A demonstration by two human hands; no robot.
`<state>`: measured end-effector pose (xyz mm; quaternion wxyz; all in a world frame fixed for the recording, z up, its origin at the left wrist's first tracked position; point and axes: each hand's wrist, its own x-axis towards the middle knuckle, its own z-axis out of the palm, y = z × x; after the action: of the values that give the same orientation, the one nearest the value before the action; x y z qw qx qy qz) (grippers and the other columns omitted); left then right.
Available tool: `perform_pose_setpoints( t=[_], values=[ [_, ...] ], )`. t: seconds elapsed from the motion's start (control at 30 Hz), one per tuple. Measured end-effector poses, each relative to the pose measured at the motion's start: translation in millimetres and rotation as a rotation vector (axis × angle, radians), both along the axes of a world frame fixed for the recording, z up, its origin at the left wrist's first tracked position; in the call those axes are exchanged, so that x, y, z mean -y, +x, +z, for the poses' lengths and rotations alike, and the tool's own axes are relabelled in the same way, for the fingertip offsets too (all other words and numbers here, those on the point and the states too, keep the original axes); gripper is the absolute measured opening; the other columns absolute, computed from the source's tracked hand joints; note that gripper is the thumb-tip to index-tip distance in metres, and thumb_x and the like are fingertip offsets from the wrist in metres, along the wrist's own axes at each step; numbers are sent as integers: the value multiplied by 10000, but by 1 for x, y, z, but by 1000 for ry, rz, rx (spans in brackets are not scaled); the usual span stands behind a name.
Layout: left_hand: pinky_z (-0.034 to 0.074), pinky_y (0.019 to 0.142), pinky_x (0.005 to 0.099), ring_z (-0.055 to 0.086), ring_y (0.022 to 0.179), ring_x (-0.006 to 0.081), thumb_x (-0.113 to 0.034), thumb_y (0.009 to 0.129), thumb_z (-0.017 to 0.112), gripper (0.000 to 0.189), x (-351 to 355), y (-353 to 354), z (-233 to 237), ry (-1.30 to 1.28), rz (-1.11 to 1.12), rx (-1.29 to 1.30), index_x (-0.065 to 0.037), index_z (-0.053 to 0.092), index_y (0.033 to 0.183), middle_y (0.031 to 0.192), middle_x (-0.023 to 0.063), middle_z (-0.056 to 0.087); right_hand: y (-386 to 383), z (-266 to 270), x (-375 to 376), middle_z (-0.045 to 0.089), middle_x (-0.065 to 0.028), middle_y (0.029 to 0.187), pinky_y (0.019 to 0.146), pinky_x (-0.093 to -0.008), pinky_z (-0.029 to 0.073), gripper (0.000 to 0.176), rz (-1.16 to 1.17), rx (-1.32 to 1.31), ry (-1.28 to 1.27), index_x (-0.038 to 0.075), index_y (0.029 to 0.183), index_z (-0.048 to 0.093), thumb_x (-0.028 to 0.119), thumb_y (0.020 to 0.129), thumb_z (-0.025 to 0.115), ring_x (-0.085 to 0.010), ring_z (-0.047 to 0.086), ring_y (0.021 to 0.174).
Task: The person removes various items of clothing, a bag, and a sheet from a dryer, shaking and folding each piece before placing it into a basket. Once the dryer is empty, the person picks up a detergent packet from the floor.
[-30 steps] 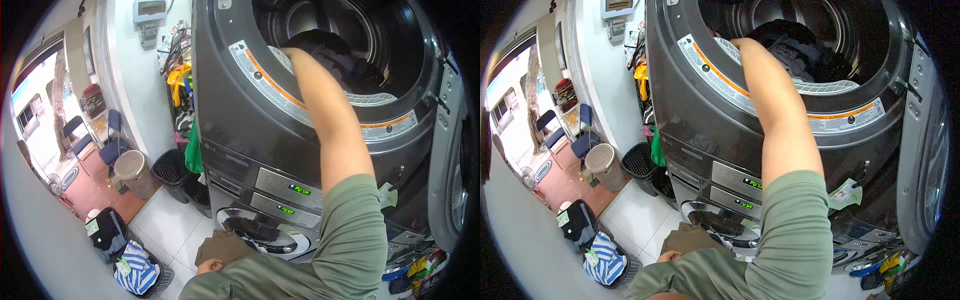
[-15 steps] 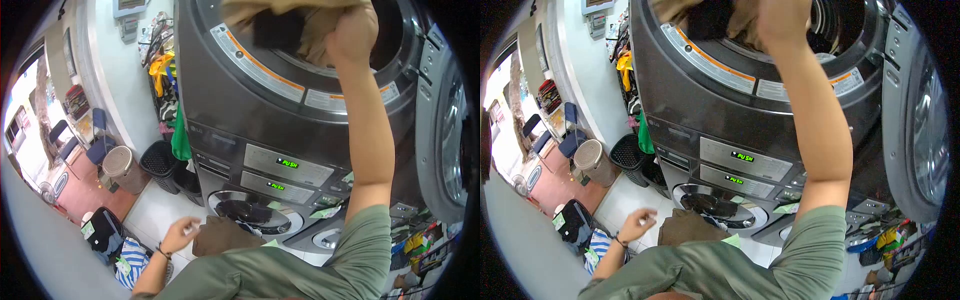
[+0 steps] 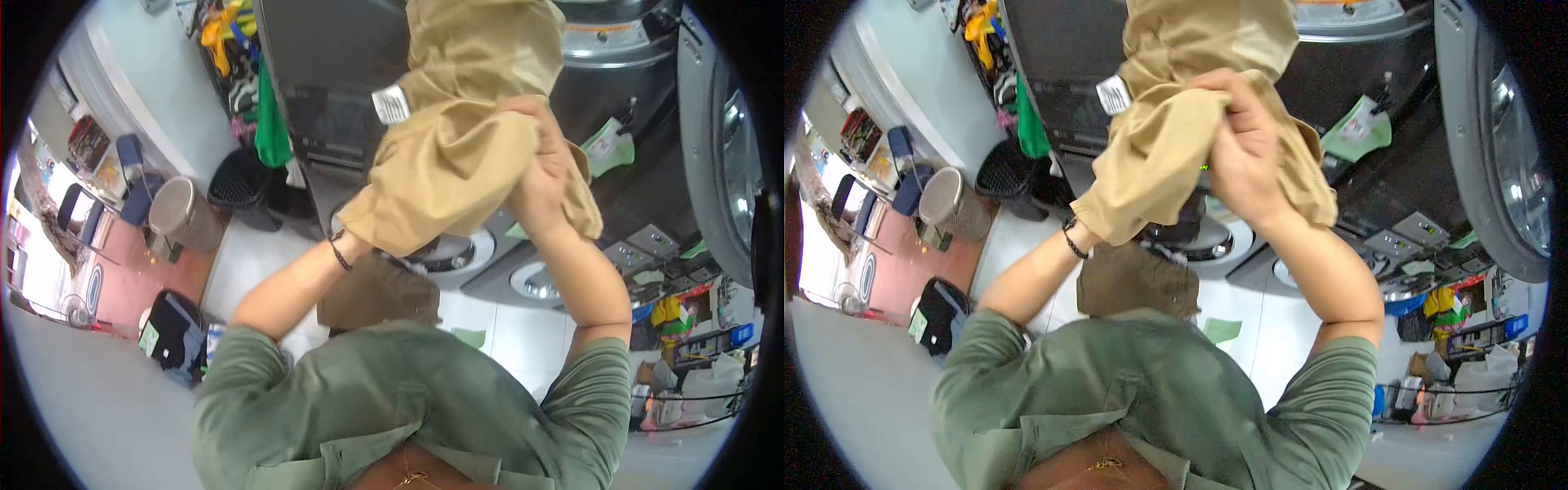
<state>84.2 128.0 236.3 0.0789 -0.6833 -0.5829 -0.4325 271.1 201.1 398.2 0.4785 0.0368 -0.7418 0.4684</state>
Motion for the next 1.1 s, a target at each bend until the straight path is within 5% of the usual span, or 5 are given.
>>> perform_pose_setpoints(
  t=[0.13, 0.3, 0.63, 0.87, 1.1],
  values=[
    [432, 938, 401, 546, 1118, 327, -347, 861, 598, 338, 32, -25, -73, -754, 93, -45, -139, 618, 1126, 1129, 162, 629, 41, -14, 31, 601, -57, 1014, 822, -253, 478, 180, -175, -125, -353, 31, 1099, 530, 65, 942, 449, -117, 579, 911],
    [483, 801, 418, 620, 921, 374, -333, 854, 597, 351, 49, -59, -171, -828, -13, 374, -80, 626, 1095, 979, 204, 655, 71, -13, 84, 604, -67, 961, 748, -236, 488, 180, -870, -58, -406, 14, 1062, 518, 147, 943, 491, -114, 588, 827],
    [440, 933, 348, 574, 1110, 270, -374, 881, 613, 553, 68, -39, -265, -856, -17, 830, -33, 489, 1299, 1181, 169, 606, 113, -47, 126, 584, -48, 884, 709, -210, 425, 184, -343, 203, -557, 6, 954, 517, 154, 871, 588, -82, 535, 794],
    [307, 1073, 414, 427, 1277, 282, -592, 674, 739, 1057, 70, 27, -63, -271, -747, 416, -60, 254, 1448, 1395, 184, 417, 60, -17, 106, 611, -21, 937, 765, -214, 439, 136, -307, 187, -253, 3, 1023, 554, 97, 925, 546, -69, 556, 848],
    [486, 769, 279, 626, 835, 143, -177, 844, 624, 282, 68, -9, 65, -550, -539, 131, 4, 651, 1059, 942, 114, 683, 98, 64, 72, 641, -79, 1023, 801, -236, 501, 243, -657, 81, -101, -8, 1136, 569, 144, 952, 521, -128, 627, 928]
  ],
)
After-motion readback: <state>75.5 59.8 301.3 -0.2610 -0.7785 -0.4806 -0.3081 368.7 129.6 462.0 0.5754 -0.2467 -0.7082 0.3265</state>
